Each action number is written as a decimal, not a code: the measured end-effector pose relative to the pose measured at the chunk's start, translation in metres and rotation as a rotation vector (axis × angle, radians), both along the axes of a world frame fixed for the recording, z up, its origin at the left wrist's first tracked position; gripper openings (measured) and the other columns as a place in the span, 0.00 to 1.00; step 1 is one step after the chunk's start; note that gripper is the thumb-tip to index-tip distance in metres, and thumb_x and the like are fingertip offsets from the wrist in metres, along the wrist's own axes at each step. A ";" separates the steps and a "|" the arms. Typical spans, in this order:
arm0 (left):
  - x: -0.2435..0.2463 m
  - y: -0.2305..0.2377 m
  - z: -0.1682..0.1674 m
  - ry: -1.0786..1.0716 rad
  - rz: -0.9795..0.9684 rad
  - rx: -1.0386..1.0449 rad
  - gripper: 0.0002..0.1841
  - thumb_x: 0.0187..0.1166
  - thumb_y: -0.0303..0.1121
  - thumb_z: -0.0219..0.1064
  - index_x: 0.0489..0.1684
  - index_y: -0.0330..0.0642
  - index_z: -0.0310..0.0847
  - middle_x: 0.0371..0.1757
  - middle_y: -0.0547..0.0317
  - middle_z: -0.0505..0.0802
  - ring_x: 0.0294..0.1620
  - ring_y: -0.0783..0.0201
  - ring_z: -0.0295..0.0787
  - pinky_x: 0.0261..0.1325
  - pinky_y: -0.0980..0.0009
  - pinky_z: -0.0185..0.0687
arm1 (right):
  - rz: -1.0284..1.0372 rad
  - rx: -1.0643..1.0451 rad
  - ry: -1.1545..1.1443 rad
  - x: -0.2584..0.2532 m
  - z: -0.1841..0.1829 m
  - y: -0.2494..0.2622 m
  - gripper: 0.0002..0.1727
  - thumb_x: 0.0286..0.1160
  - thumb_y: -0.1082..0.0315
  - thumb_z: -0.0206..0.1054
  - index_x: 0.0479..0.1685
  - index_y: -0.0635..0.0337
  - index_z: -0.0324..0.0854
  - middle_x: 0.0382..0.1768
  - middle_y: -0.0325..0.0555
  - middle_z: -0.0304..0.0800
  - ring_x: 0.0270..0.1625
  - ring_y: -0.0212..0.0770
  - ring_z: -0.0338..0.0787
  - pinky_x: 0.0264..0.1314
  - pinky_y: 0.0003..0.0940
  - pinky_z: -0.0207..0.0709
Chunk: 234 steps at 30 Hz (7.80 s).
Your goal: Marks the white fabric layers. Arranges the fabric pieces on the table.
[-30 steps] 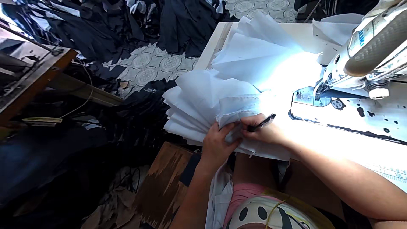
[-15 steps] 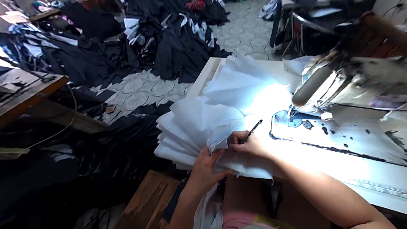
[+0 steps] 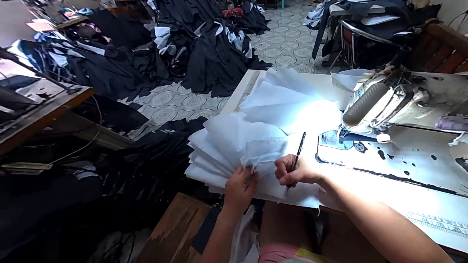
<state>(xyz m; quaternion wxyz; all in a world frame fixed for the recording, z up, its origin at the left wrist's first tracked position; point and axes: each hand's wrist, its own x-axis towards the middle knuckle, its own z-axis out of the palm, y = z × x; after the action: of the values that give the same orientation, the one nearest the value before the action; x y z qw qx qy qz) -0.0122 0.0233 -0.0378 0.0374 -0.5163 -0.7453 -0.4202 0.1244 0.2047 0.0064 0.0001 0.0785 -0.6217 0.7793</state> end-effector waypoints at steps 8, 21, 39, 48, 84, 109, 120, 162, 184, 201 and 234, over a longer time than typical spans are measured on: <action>0.001 0.005 0.002 -0.095 0.087 0.008 0.14 0.80 0.32 0.61 0.43 0.25 0.83 0.34 0.42 0.92 0.33 0.58 0.89 0.39 0.63 0.83 | -0.517 0.226 -0.069 -0.009 -0.010 0.001 0.14 0.75 0.72 0.67 0.21 0.48 0.72 0.18 0.20 0.76 0.23 0.15 0.76 0.30 0.13 0.69; 0.007 0.001 0.005 0.006 -0.043 -0.145 0.24 0.60 0.43 0.80 0.52 0.36 0.92 0.55 0.33 0.93 0.56 0.34 0.90 0.56 0.41 0.84 | -0.385 0.721 0.015 -0.009 -0.021 -0.008 0.11 0.74 0.69 0.68 0.25 0.64 0.78 0.19 0.30 0.71 0.25 0.16 0.67 0.30 0.14 0.58; 0.007 0.001 0.005 0.023 -0.038 -0.150 0.24 0.61 0.44 0.79 0.52 0.37 0.92 0.55 0.36 0.94 0.57 0.33 0.90 0.58 0.41 0.83 | -0.398 0.747 0.064 -0.011 -0.023 -0.008 0.11 0.71 0.72 0.66 0.22 0.65 0.78 0.18 0.31 0.70 0.25 0.18 0.67 0.30 0.17 0.57; 0.001 -0.009 0.008 -0.015 -0.163 -0.241 0.35 0.53 0.53 0.83 0.61 0.41 0.90 0.60 0.28 0.88 0.62 0.29 0.85 0.64 0.39 0.80 | -0.435 0.454 -0.115 -0.009 -0.016 0.002 0.16 0.72 0.73 0.67 0.18 0.52 0.69 0.16 0.25 0.69 0.21 0.17 0.69 0.26 0.15 0.62; 0.004 0.006 0.004 0.010 0.007 -0.145 0.19 0.69 0.34 0.73 0.55 0.33 0.90 0.55 0.38 0.94 0.53 0.37 0.93 0.54 0.43 0.86 | -0.517 0.768 0.063 -0.012 -0.026 -0.018 0.11 0.76 0.69 0.67 0.28 0.66 0.82 0.21 0.36 0.77 0.28 0.20 0.72 0.33 0.16 0.64; 0.003 0.003 0.004 0.014 -0.044 -0.133 0.08 0.73 0.30 0.68 0.41 0.41 0.94 0.46 0.36 0.94 0.49 0.36 0.92 0.51 0.42 0.85 | -0.551 0.745 0.101 -0.013 -0.029 -0.020 0.10 0.73 0.71 0.67 0.25 0.67 0.81 0.21 0.37 0.77 0.28 0.20 0.73 0.34 0.16 0.64; 0.015 0.010 0.001 0.161 0.082 -0.079 0.12 0.62 0.41 0.77 0.31 0.41 0.95 0.39 0.38 0.95 0.43 0.37 0.94 0.42 0.44 0.87 | -0.381 0.265 -0.074 -0.005 -0.008 0.007 0.18 0.67 0.73 0.71 0.15 0.45 0.70 0.14 0.20 0.75 0.20 0.14 0.75 0.25 0.12 0.68; 0.011 0.008 0.014 0.038 -0.010 -0.221 0.21 0.63 0.47 0.79 0.52 0.46 0.94 0.52 0.32 0.93 0.52 0.29 0.91 0.47 0.37 0.84 | -0.514 0.751 0.014 0.005 -0.025 -0.011 0.13 0.75 0.68 0.67 0.26 0.69 0.79 0.21 0.34 0.75 0.27 0.15 0.69 0.32 0.12 0.59; 0.002 0.000 0.025 0.023 -0.144 -0.410 0.33 0.59 0.55 0.81 0.65 0.50 0.90 0.60 0.27 0.88 0.61 0.27 0.85 0.56 0.35 0.81 | -0.518 0.561 -0.021 0.008 -0.020 0.000 0.13 0.75 0.68 0.69 0.22 0.56 0.76 0.19 0.23 0.75 0.25 0.11 0.72 0.32 0.10 0.65; 0.005 0.017 0.002 0.032 0.073 -0.039 0.16 0.83 0.30 0.61 0.60 0.46 0.92 0.39 0.39 0.95 0.36 0.40 0.92 0.40 0.44 0.85 | -0.524 0.776 0.035 0.005 -0.029 -0.005 0.14 0.77 0.66 0.67 0.25 0.66 0.79 0.20 0.33 0.75 0.26 0.15 0.70 0.31 0.12 0.60; 0.005 0.004 0.013 0.082 -0.143 -0.254 0.18 0.67 0.48 0.76 0.52 0.55 0.95 0.53 0.34 0.93 0.54 0.30 0.89 0.50 0.35 0.83 | -0.662 0.207 -0.052 0.006 -0.027 0.003 0.19 0.72 0.78 0.68 0.18 0.48 0.71 0.16 0.25 0.80 0.20 0.17 0.77 0.27 0.13 0.71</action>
<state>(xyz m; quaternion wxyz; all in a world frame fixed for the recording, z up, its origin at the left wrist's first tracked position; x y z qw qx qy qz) -0.0075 0.0276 -0.0245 -0.0279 -0.5855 -0.7516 -0.3026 0.1300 0.2082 -0.0205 0.2291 -0.1477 -0.6889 0.6716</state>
